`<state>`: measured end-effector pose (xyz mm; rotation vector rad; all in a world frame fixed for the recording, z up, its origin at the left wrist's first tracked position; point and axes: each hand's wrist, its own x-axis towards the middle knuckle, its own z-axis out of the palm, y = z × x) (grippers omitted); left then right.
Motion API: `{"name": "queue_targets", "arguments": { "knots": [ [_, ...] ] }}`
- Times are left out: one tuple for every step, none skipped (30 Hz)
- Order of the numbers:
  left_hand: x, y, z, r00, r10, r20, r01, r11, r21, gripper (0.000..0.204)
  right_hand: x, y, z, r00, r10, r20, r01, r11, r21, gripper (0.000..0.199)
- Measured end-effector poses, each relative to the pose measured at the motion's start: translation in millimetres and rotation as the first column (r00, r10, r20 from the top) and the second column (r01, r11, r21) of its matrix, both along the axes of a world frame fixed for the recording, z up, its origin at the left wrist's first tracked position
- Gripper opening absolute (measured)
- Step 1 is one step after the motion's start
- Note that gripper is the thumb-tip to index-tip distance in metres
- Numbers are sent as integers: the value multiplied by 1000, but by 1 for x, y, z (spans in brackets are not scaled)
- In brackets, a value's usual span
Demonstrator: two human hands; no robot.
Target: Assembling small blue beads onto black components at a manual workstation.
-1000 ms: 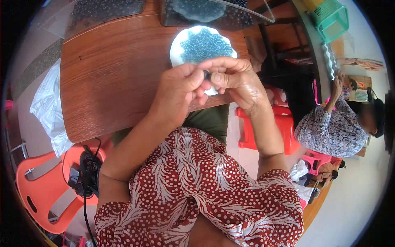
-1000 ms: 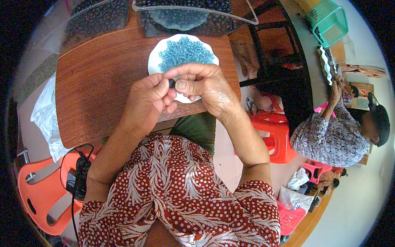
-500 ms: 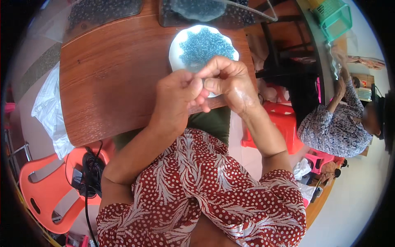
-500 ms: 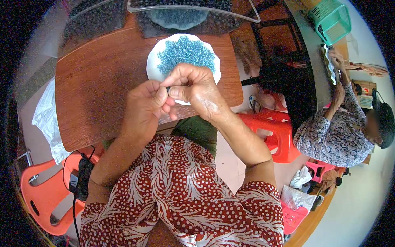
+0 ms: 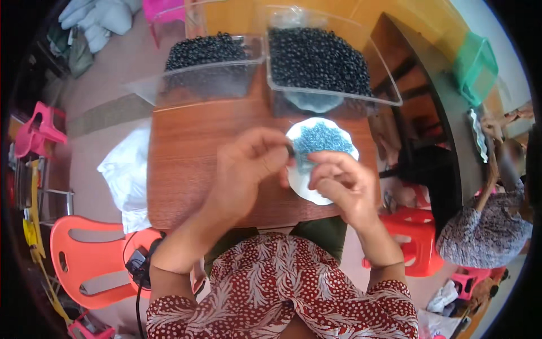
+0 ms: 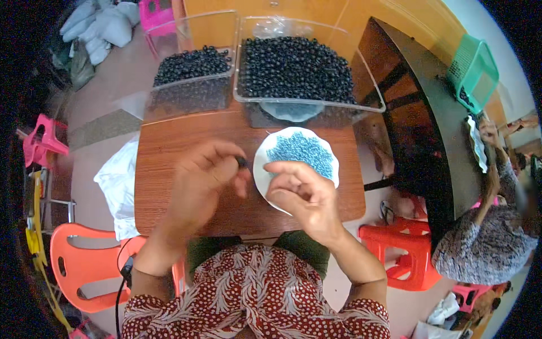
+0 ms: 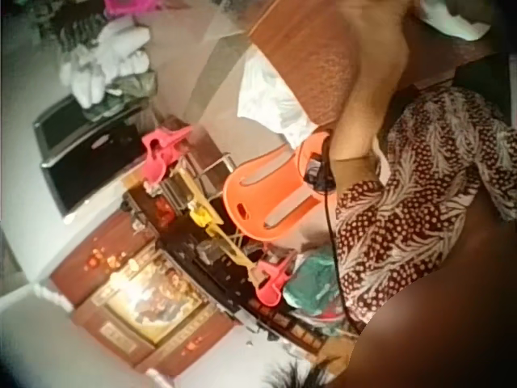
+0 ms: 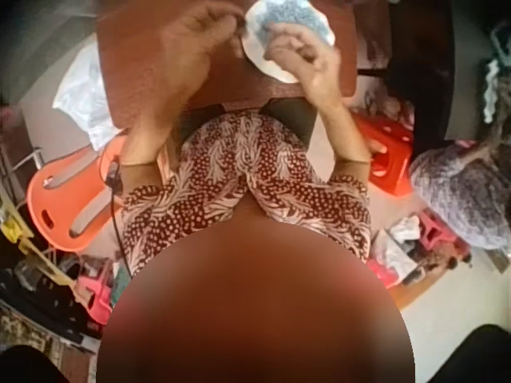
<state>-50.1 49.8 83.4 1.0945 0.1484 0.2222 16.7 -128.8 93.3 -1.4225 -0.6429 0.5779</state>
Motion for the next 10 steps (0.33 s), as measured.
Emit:
{"name": "queue_targets", "arguments": {
  "knots": [
    [5, 12, 15, 996, 62, 65, -72, 985, 154, 16, 3, -5, 3, 1000, -7, 14, 7, 1000, 0, 29],
    [15, 25, 26, 980, 160, 122, -184, 957, 223, 16, 7, -11, 4, 1000, -10, 12, 10, 1000, 8, 29],
    [26, 38, 34, 950, 252, 181, -296, 912, 282, 16, 11, -16, 5, 998, -55, 31, 54, 998, 10, 27],
    [41, 58, 41, 921, 295, 253, -380, 823, 422, 16, 12, -20, 6, 993, -106, 48, 105, 994, 8, 24],
    [55, 72, 49, 886, 407, 224, -463, 741, 487, 17, 11, -20, 7, 977, -209, 35, 210, 978, -13, 22],
    [62, 93, 52, 847, 450, 283, -528, 651, 545, 17, 11, -20, 11, 982, -189, 17, 189, 982, -15, 22],
    [78, 122, 46, 825, 507, 249, -522, 514, 681, 23, 12, -22, 11, 974, -224, 33, 225, 974, -25, 22],
    [91, 151, 39, 812, 515, 276, -524, 435, 732, 24, 13, -24, 12, 966, -254, 45, 255, 966, -32, 21],
    [104, 176, 28, 808, 509, 298, -515, 363, 776, 25, 16, -27, 10, 962, -261, 78, 264, 964, -20, 19],
    [114, 195, 27, 813, 509, 283, -365, 66, 929, 25, 15, -30, 12, 952, -298, 68, 301, 953, -30, 21]
  ]
}}
